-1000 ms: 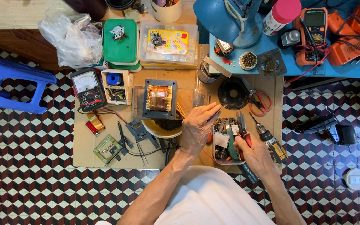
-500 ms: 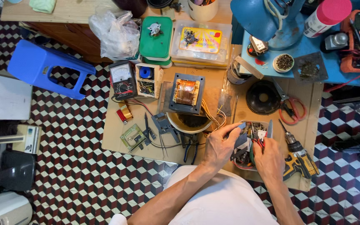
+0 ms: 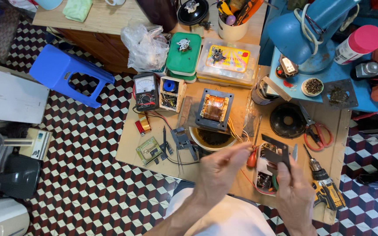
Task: The person assembles laminated metal core pieces around a copper-wound transformer core. They repeatedly pick up, align, and insert the metal pieces into the core, occasionally using pliers to adjust or trim components. The person also gathers additional metal pieces from a bucket and continues the assembly process.
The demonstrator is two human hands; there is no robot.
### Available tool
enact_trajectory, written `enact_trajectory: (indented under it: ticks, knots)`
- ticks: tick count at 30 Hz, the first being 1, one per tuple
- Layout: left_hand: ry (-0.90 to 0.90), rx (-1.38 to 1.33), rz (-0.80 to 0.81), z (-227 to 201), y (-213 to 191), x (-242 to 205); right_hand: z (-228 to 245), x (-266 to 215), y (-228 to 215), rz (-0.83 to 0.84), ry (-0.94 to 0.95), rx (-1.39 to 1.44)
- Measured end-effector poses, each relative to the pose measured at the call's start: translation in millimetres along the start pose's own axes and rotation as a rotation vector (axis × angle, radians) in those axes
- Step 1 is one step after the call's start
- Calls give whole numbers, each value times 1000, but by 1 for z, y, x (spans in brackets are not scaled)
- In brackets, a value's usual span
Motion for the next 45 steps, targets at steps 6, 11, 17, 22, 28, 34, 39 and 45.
enact_trajectory:
  ticks: [6, 11, 17, 22, 28, 34, 39, 45]
  knots:
    - [111, 87, -333, 31, -137, 64, 11, 20, 22, 37, 127, 707]
    - [248, 163, 24, 45, -128, 103, 29, 41, 66, 32, 183, 766]
    - [405, 373, 444, 35, -120, 114, 39, 48, 96, -1, 160, 658]
    - [602, 507, 554, 25, -106, 133, 37, 57, 103, 13, 191, 700]
    - [611, 614, 585, 31, -99, 140, 36, 62, 117, 41, 184, 737]
    - [583, 633, 594, 32, -97, 141, 32, 66, 128, 58, 184, 824]
    - [548, 641, 598, 32, -97, 142, 31, 66, 135, 116, 196, 929]
    - [548, 649, 603, 30, -96, 142, 38, 59, 138, 27, 242, 906]
Point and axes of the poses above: each hand's wrist, its own x-axis towards the middle knuckle, its own y-axis out of the palm, z = x × y, the point moved 9 cm from there along x, towards the middle knuckle, and after that the axes turned 14 degrees about y, right-handed, at the moved point
